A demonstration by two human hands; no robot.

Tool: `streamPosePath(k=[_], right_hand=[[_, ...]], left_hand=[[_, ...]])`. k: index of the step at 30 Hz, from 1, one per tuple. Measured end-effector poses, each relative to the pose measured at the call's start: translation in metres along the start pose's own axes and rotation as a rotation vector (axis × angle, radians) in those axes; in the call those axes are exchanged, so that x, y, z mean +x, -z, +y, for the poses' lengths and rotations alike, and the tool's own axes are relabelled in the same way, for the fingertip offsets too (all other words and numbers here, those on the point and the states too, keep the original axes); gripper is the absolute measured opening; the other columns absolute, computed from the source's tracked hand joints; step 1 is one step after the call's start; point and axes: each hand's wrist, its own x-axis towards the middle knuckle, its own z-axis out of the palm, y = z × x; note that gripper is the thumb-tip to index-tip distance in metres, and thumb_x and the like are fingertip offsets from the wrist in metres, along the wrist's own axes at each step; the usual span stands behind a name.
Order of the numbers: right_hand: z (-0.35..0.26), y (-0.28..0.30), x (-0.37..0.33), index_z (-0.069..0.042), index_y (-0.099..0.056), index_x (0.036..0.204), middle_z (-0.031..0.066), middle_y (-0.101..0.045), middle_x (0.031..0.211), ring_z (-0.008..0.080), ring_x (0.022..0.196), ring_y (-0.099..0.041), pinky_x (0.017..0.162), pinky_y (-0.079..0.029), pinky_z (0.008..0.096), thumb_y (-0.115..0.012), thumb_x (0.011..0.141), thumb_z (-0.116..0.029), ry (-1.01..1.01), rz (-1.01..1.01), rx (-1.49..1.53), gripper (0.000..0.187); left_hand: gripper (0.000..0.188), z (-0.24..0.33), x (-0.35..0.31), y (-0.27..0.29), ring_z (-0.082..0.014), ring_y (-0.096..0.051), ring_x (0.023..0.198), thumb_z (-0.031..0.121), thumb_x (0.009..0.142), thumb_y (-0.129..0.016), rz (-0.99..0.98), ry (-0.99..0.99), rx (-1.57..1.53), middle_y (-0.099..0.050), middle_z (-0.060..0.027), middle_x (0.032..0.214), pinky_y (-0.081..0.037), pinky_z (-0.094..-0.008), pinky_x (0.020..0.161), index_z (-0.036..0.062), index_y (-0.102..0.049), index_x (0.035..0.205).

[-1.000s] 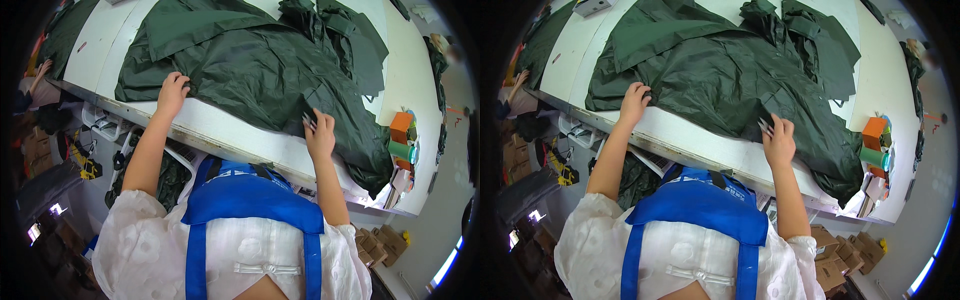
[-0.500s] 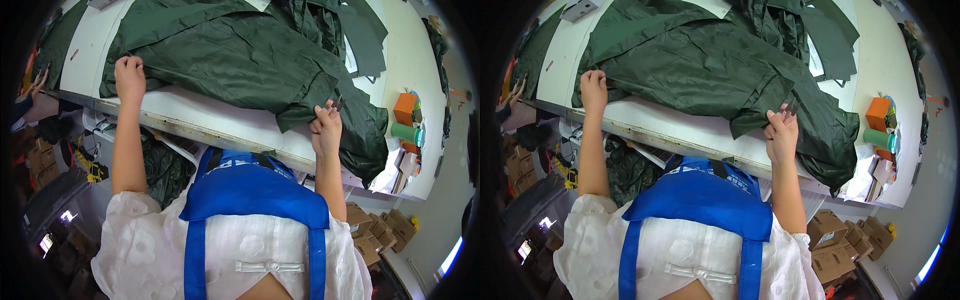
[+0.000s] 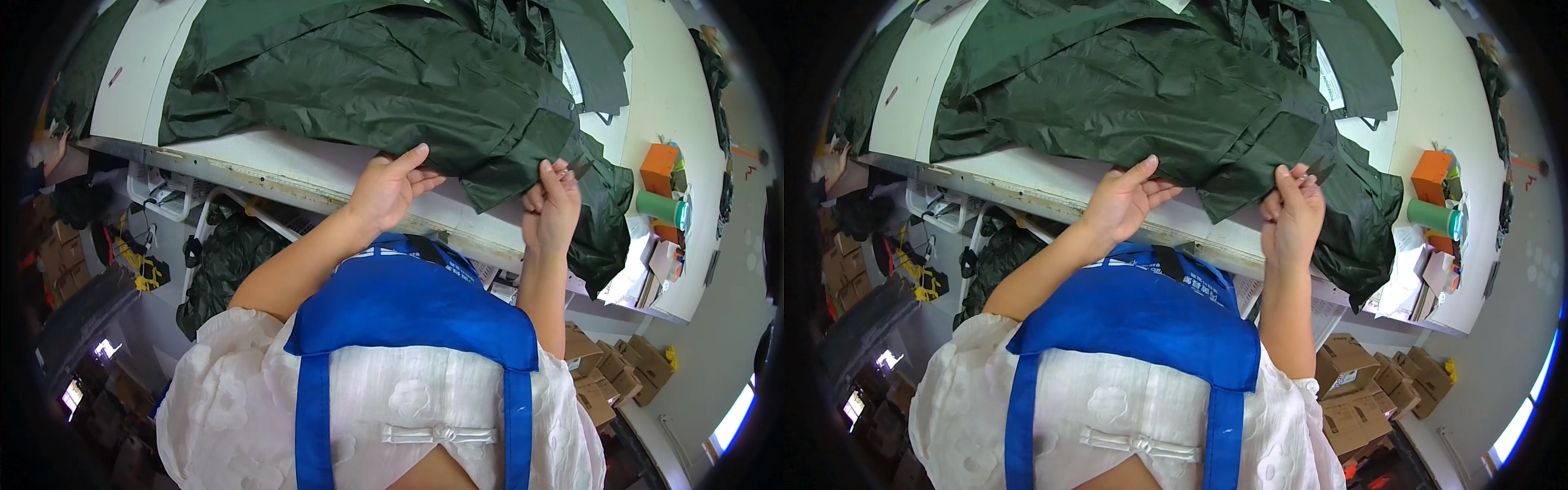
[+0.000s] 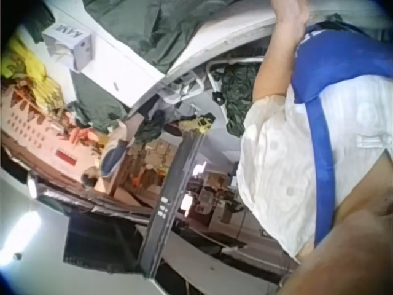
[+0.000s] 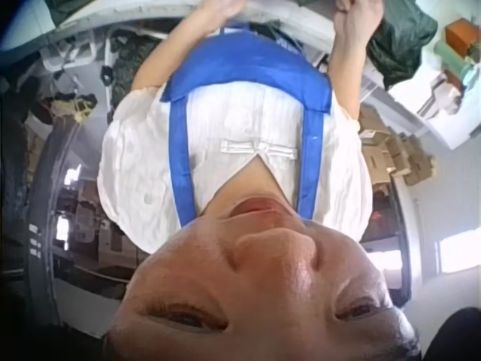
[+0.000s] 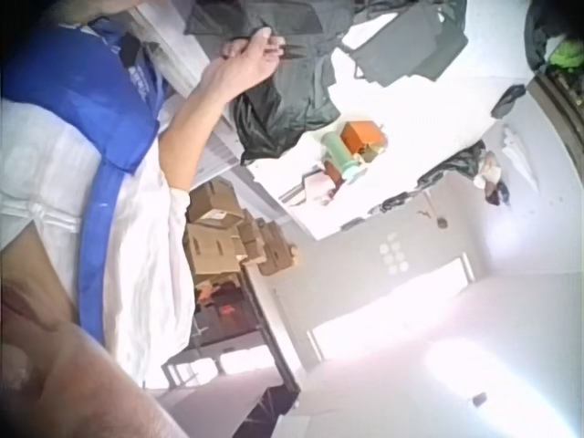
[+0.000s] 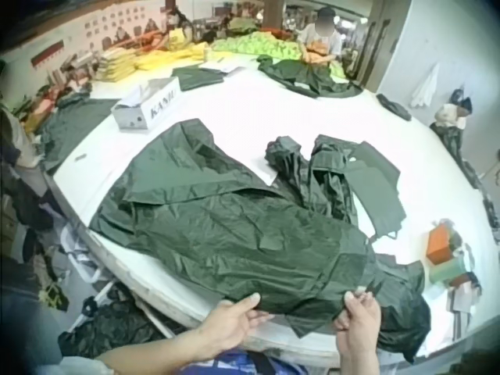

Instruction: The person folds a green jacket on a white table, smoothing and aligning the fabric, then folds it into a compact rectangle. The person places the folded jacket into a small green pouch, tucks it in, and sets it aside. The person repeats the process with another jacket.

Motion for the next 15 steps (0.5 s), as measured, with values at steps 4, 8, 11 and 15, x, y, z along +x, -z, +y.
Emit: streamPosePath(k=[4, 8, 11, 15], right_hand=[[-0.002, 0.006, 0.009, -0.013, -0.055, 0.084, -0.0079, -0.045, 0.064, 0.0033, 0.042, -0.033, 0.041, -0.024, 0.0217, -0.059, 0.089, -0.003, 0.071, 0.032, -0.111, 0.012], [0.002, 0.006, 0.011, -0.014, -0.056, 0.086, -0.0087, -0.046, 0.060, 0.0033, 0.041, -0.033, 0.041, -0.024, 0.0203, -0.057, 0.092, -0.006, 0.038, -0.020, -0.102, 0.010], [0.004, 0.009, 0.012, -0.012, -0.052, 0.083, -0.0079, -0.042, 0.063, 0.0028, 0.042, -0.030, 0.041, -0.023, 0.0212, -0.060, 0.089, -0.005, 0.028, -0.044, -0.189, 0.012], [0.006, 0.019, 0.012, -0.010, -0.049, 0.085, -0.0078, -0.040, 0.064, 0.0019, 0.044, -0.029, 0.042, -0.022, 0.0206, -0.062, 0.088, -0.006, 0.027, -0.065, -0.316, 0.014]], left_hand=[[0.032, 0.018, -0.021, -0.019, -0.0289, -0.066, 0.093, 0.023, 0.096, -0.052, -0.011, 0.000, 0.030, -0.064, -0.0192, 0.106, -0.054, -0.0431, 0.087, -0.0057, -0.057, 0.110], [0.034, 0.022, -0.028, -0.020, -0.0303, -0.067, 0.092, 0.025, 0.097, -0.049, 0.000, 0.001, 0.018, -0.065, -0.0201, 0.106, -0.056, -0.0425, 0.082, -0.0063, -0.056, 0.110], [0.034, 0.022, -0.032, -0.020, -0.0297, -0.067, 0.092, 0.024, 0.098, -0.047, 0.011, -0.013, 0.029, -0.065, -0.0200, 0.106, -0.056, -0.0421, 0.082, -0.0060, -0.056, 0.110], [0.035, 0.019, -0.034, -0.012, -0.0285, -0.067, 0.092, 0.025, 0.099, -0.045, -0.008, -0.037, 0.048, -0.065, -0.0194, 0.107, -0.056, -0.0421, 0.082, -0.0054, -0.056, 0.111]])
